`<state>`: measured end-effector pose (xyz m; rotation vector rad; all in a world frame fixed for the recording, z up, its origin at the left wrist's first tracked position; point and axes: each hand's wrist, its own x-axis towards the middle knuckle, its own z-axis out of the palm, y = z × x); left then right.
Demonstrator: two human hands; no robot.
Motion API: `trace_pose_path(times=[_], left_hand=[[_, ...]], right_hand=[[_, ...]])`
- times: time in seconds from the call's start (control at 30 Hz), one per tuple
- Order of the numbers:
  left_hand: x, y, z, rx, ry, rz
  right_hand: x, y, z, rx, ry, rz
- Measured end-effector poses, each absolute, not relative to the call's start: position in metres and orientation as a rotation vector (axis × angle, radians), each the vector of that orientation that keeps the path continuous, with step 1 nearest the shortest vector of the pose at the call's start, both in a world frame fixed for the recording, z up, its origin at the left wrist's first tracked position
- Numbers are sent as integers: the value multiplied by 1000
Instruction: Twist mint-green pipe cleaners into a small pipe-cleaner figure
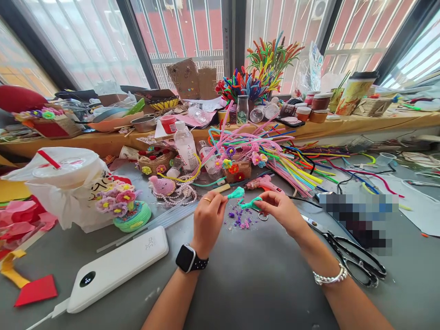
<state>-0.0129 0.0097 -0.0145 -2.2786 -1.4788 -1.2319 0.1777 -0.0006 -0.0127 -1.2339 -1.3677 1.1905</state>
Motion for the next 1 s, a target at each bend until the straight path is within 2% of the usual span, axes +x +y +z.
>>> trace_pose_path(times=[0.1, 0.23, 0.53, 0.67, 0.73, 0.9, 1.0], left_hand=[[-11, 0, -10, -2289, -1175, -1386], [-10, -4, -9, -2290, -1034, -1437], [-6, -8, -9, -2338, -1023, -1506], [-4, -9, -9, -2401, -1184, -1611], [-3, -9, -8, -2477, -1389, -1787], [2, -8, -3, -2546, -1879, -2488], [2, -7, 0, -2519, -2001, -2690]], right_hand=[[175, -3, -7, -1157, -1331, 1316], [170, -7, -2, -1096, -1305, 1424], [169, -10, 0, -1010, -1284, 1439], [170, -10, 2, -1015, -1251, 1422], [170, -10, 2, -1017, -1234, 1414], [169, -9, 0, -1010, -1220, 1378], [169, -9, -3, -1004, -1232, 1356]])
